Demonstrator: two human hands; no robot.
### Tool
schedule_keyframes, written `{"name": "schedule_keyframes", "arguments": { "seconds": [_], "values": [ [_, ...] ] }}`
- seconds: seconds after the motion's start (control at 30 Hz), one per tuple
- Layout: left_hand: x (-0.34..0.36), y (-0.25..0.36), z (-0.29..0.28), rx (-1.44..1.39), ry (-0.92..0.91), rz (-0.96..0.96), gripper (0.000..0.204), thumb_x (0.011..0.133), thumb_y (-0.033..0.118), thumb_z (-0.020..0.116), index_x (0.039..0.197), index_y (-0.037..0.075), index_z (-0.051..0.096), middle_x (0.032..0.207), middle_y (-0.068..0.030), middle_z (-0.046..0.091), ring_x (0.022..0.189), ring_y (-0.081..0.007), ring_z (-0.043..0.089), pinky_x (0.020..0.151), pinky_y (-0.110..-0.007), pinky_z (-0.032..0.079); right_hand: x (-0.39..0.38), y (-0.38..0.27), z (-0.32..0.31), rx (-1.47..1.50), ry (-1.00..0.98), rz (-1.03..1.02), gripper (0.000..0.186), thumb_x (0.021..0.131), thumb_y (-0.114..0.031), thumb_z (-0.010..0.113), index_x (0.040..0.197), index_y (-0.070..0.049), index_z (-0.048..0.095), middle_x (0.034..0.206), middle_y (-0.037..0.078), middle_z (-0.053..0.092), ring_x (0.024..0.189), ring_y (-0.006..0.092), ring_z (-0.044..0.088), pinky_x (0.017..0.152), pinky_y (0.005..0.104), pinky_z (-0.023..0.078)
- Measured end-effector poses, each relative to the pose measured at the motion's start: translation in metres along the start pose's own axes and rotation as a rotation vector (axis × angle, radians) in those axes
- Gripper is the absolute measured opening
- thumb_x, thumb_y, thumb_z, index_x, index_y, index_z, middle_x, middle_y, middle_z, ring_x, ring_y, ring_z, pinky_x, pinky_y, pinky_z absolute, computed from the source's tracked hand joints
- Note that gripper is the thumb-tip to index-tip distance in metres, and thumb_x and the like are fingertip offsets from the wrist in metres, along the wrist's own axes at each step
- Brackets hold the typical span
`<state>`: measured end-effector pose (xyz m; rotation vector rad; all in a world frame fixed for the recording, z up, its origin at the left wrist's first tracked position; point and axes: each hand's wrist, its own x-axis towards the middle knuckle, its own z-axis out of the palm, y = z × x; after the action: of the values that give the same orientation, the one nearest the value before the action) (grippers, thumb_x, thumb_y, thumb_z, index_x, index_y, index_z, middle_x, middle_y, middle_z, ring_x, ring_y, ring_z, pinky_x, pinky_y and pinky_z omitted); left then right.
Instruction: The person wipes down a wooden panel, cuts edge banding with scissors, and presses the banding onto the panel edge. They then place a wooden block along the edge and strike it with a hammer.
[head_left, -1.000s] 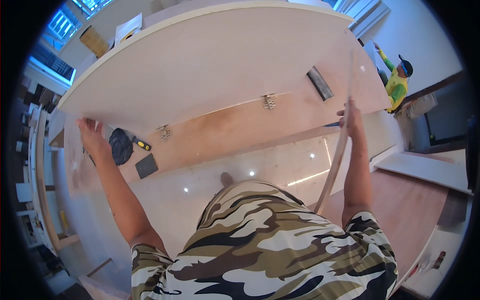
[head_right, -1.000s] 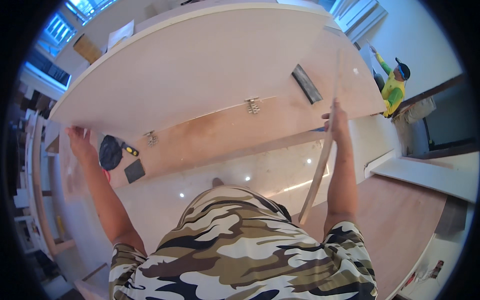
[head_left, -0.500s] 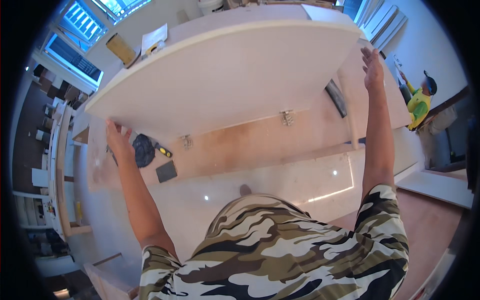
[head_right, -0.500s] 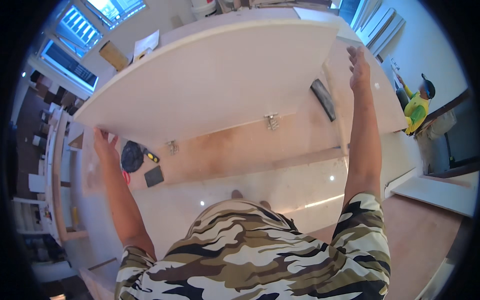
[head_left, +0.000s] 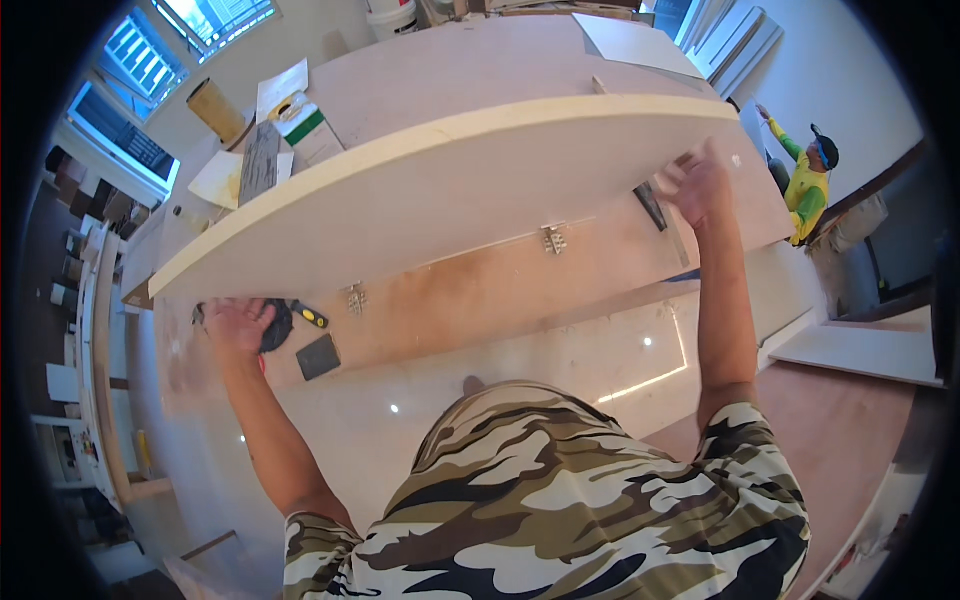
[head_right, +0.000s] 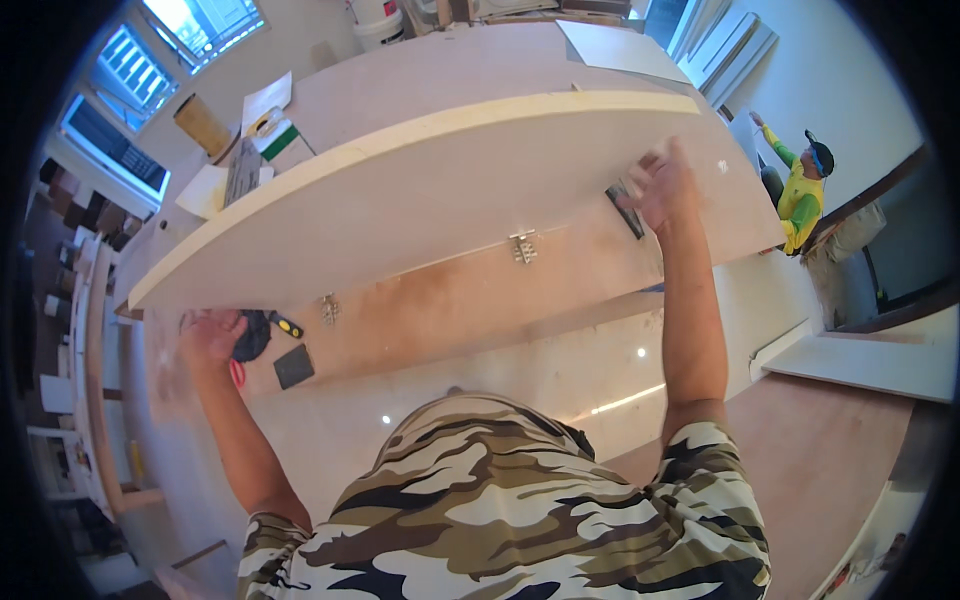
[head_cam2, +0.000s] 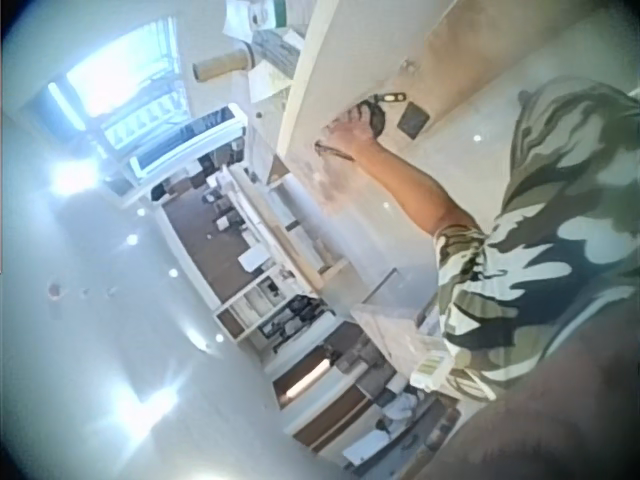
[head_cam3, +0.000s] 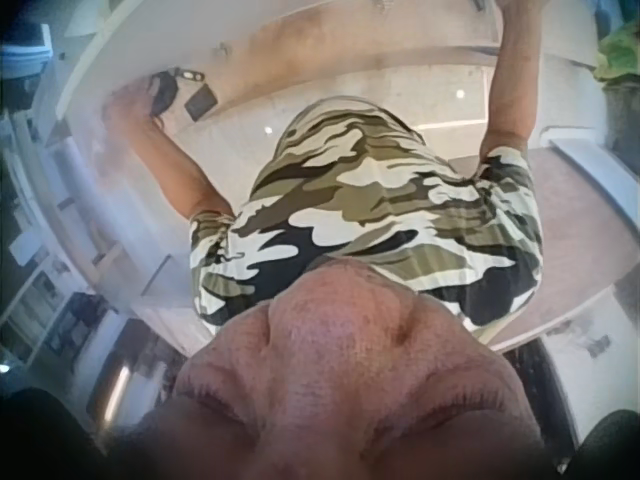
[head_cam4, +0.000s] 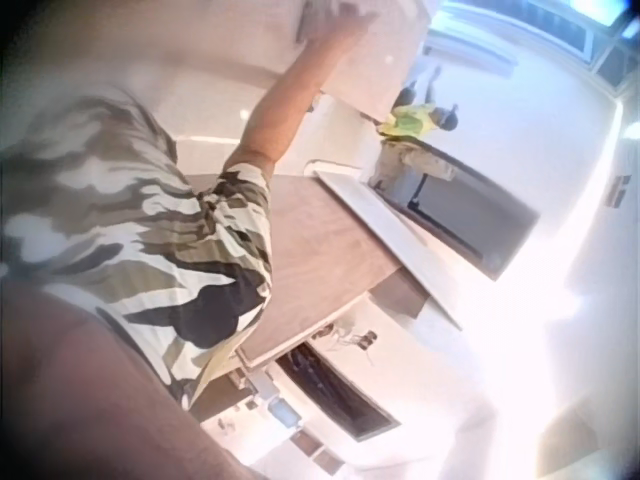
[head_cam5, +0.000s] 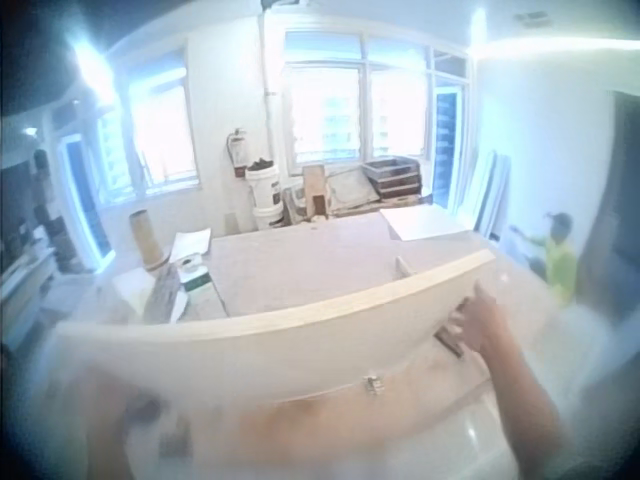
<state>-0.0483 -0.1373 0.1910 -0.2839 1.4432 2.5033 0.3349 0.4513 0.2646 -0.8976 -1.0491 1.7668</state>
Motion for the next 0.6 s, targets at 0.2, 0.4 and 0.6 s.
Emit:
{"name": "schedule_keyframes", "arguments": {
  "seconds": [0.2, 0.4, 0.6],
  "values": [
    [-0.012, -0.037, -0.037, 0.105, -0.503, -0.495, 0.058, 0.103, 0.047, 0.037, 0.138, 0.002, 0.047, 0.127, -0.0153, 0.062, 0.115, -0.0337, 0.06, 0.096, -0.058, 0.048, 0.026, 0.08, -0.074, -0.016, -0.125, 0.989, 0.063, 0.103, -0.052, 0.04, 0.131, 0.004, 0.051, 0.135, 0.018, 0.056, 0.124, 0.036, 0.056, 0.104, 0.0531, 0.045],
    [-0.056, -0.017, -0.026, 0.022, -0.661, -0.449, 0.035, 0.098, 0.03, 0.057, 0.118, 0.002, 0.064, 0.104, -0.0105, 0.069, 0.098, -0.0226, 0.065, 0.087, -0.034, 0.053, -0.005, 0.051, -0.106, -0.479, -0.471, 0.128, 0.03, 0.098, -0.025, 0.06, 0.113, 0.0, 0.068, 0.106, 0.014, 0.072, 0.094, 0.0245, 0.07, 0.083, 0.0353, 0.058],
    [-0.072, 0.0, -0.095, 1.06, -0.441, -0.308, 0.041, 0.098, 0.031, 0.057, 0.122, -0.002, 0.062, 0.106, -0.0146, 0.069, 0.095, -0.0226, 0.068, 0.082, -0.037, 0.055, -0.003, 0.05, -0.06, -0.456, -0.518, 1.15, 0.048, 0.099, -0.03, 0.056, 0.132, 0.005, 0.056, 0.125, 0.024, 0.065, 0.107, 0.0321, 0.068, 0.095, 0.0424, 0.054]
  ]
}}
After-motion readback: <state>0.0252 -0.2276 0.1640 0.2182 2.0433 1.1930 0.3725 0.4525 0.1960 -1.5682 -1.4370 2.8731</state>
